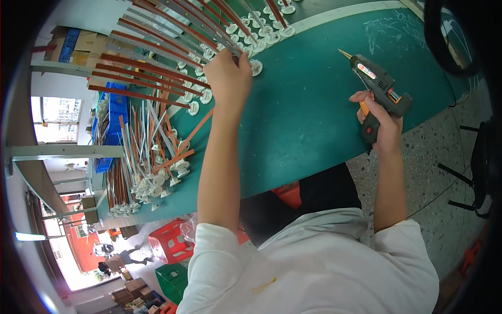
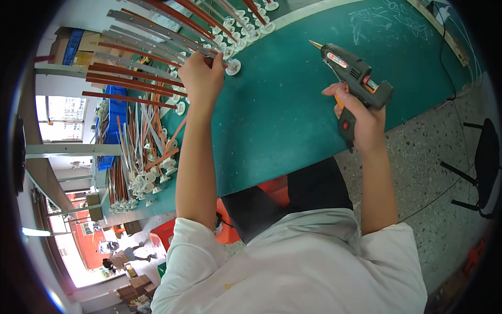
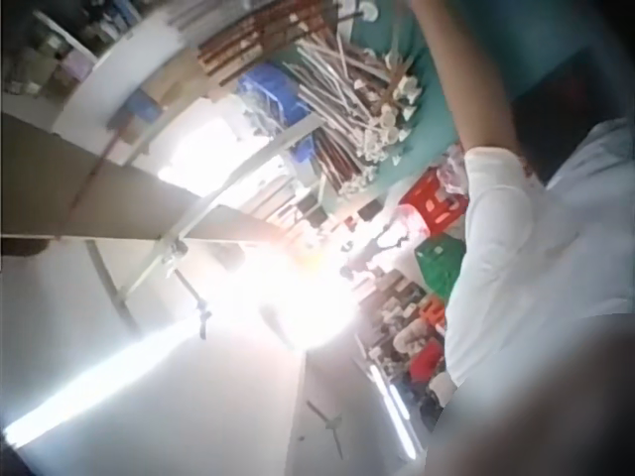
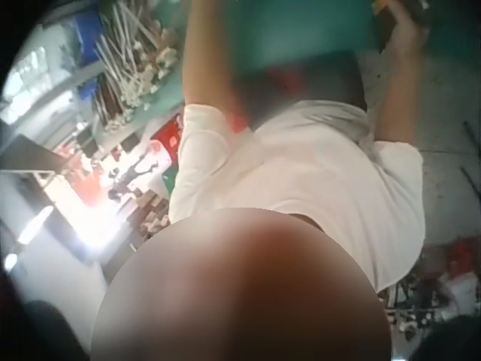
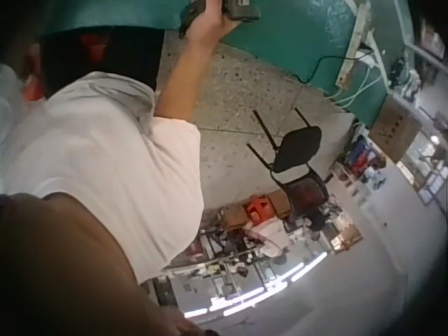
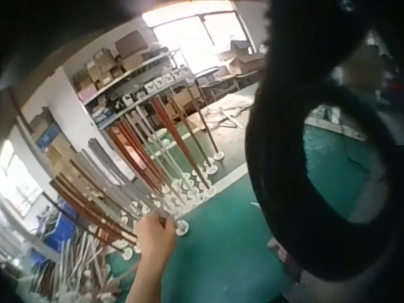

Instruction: Using a hot glue gun to attach circular plastic bases onto thin plastic rods.

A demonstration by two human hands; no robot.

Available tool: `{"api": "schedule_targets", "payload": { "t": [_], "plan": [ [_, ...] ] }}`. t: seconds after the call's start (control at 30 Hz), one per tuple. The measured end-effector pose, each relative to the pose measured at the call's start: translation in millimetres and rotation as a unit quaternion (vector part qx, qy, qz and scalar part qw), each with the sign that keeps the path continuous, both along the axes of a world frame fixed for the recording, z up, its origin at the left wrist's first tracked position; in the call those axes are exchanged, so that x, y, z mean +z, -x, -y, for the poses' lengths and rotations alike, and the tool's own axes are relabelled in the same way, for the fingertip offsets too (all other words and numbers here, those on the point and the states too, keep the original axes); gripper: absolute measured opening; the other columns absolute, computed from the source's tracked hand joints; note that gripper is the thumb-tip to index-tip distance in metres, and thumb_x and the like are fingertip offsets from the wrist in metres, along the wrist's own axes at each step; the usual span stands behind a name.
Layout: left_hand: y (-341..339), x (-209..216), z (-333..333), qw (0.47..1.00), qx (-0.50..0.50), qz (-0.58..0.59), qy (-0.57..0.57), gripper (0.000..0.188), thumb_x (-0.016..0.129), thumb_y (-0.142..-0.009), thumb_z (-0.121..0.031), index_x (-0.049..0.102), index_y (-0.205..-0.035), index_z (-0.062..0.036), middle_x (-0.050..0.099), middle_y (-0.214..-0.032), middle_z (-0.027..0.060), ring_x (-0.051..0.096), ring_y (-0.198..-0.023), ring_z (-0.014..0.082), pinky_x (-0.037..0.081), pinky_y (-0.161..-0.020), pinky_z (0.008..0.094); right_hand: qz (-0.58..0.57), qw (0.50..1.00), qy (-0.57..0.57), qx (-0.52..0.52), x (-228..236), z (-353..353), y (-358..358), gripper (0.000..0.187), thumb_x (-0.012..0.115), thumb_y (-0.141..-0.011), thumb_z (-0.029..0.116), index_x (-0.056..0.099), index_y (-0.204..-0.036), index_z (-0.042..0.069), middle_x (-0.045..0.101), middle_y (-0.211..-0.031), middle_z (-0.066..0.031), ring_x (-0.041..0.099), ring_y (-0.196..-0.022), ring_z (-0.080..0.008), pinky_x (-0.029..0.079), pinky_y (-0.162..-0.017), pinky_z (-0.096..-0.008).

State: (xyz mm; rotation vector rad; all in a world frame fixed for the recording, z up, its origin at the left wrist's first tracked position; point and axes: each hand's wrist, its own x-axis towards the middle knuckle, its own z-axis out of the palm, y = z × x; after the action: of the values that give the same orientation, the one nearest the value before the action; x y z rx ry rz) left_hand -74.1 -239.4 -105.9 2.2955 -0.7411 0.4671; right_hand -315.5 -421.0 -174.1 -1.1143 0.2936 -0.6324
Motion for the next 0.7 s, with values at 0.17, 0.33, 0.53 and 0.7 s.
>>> {"api": "schedule_targets", "payload": {
  "t": [0.17,0.33,0.53,0.7],
  "plan": [
    [-9.5,-2.5,12.6,0.998,0.044,-0.001,-0.04,0.021,0.073,-0.081,-0.013,0.064,-0.081,0.0067,0.067,-0.069,0.0223,0.068,-0.067,0.0391,0.053,-0.067,0.0454,-0.008,0.999,0.033,0.003,-1.5,1.2,4.4,0.014,0.059,-0.093,0.009,0.066,-0.103,0.002,0.07,-0.099,-0.014,0.054,-0.066,-0.009,0.043,-0.059,-0.0255],
    [-7.0,-1.4,13.5,0.994,0.075,0.014,-0.084,0.024,0.074,-0.081,-0.015,0.063,-0.082,0.0059,0.068,-0.071,0.0231,0.068,-0.069,0.0422,0.054,-0.069,0.0468,-0.012,0.999,0.048,0.011,-4.5,0.2,0.3,0.011,0.06,-0.092,0.008,0.066,-0.1,0.002,0.07,-0.099,-0.014,0.054,-0.065,-0.0093,0.042,-0.059,-0.0254],
    [-4.8,-4.1,-1.1,0.995,0.049,0.024,-0.082,0.044,0.076,-0.08,-0.025,0.056,-0.097,0.0104,0.065,-0.076,0.0279,0.065,-0.077,0.0464,0.051,-0.072,0.0518,-0.017,0.999,0.042,0.011,-6.7,-0.1,3.1,0.014,0.061,-0.092,0.006,0.065,-0.103,-0.002,0.07,-0.104,-0.017,0.056,-0.07,-0.0115,0.044,-0.061,-0.0273],
    [93.3,26.6,-50.8,0.999,0.009,-0.03,0.019,0.033,0.078,-0.08,-0.015,0.062,-0.101,0.0047,0.066,-0.065,0.014,0.067,-0.058,0.0329,0.051,-0.057,0.0405,0.008,0.999,0.043,-0.008,-30.4,8.9,6.8,0.023,0.058,-0.095,0.006,0.06,-0.116,-0.003,0.069,-0.103,-0.0167,0.055,-0.071,-0.0119,0.045,-0.063,-0.0277]
  ]
}}
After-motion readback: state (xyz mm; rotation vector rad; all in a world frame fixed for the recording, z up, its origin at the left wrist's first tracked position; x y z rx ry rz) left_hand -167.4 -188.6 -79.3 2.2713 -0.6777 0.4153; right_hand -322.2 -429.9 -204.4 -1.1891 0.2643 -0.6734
